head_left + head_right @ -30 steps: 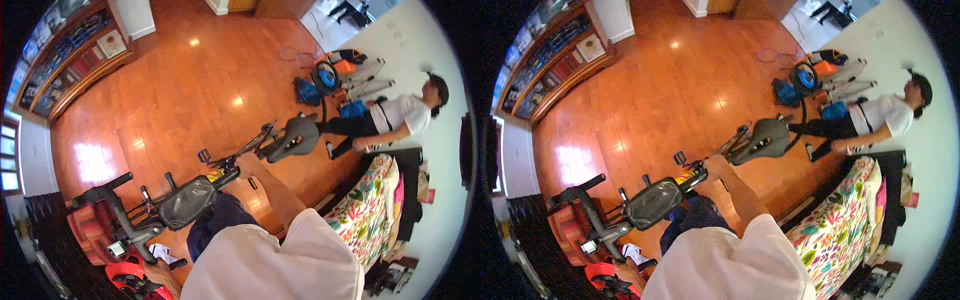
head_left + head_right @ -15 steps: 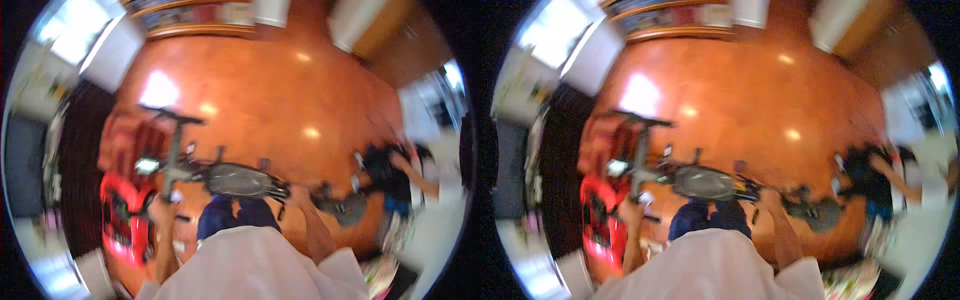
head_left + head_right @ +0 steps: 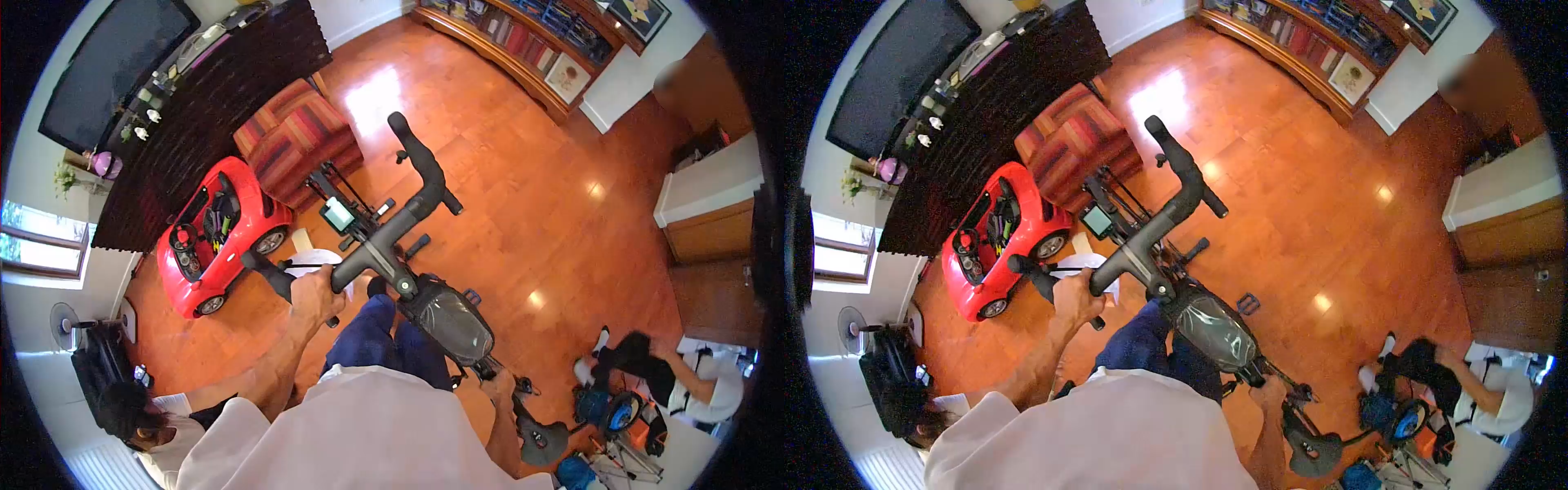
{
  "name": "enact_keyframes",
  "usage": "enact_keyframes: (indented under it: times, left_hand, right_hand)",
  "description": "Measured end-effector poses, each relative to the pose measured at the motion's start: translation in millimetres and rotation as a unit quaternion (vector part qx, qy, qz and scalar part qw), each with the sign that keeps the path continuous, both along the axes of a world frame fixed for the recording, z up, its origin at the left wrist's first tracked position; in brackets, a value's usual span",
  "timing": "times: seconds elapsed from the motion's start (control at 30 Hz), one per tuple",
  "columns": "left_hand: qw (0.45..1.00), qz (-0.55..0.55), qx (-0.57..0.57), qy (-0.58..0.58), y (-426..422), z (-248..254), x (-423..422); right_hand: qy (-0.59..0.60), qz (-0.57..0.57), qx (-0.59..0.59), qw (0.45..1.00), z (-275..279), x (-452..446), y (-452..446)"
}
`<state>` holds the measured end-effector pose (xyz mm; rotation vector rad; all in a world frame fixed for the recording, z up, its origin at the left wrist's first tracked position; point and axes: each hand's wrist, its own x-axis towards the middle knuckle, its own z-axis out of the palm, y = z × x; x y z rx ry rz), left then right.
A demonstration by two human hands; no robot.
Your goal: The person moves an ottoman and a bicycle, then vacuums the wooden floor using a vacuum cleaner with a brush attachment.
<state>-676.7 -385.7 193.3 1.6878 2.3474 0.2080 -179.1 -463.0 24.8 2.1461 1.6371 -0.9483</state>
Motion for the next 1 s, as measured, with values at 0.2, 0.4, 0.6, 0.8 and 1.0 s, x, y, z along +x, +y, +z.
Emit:
enact_keyframes:
  times: [0.2, 0.4, 0.6, 0.8, 1.0]
  left_hand:
    - [0.999, -0.016, -0.045, -0.002, 7.7, 11.6, 2.3]
    - [0.999, -0.035, 0.001, -0.005, 10.1, 3.6, 1.3]
    - [0.997, -0.070, 0.034, -0.004, 4.6, 10.0, 3.8]
    - [0.998, -0.058, 0.018, -0.009, 16.4, 15.0, 5.9]
    - [0.997, -0.072, -0.015, 0.024, 11.9, 9.9, 2.7]
  right_hand:
    - [0.031, 0.014, -0.034, 0.999, 18.7, 7.4, 21.2]
    - [0.043, 0.023, 0.036, 0.998, 22.7, 1.8, 19.5]
    - [0.026, 0.050, 0.135, 0.989, 32.5, -16.3, -2.6]
    - [0.075, -0.021, 0.201, 0.977, 49.2, -32.2, -9.8]
    - [0.062, -0.018, 0.133, 0.989, 48.9, -24.5, -10.0]
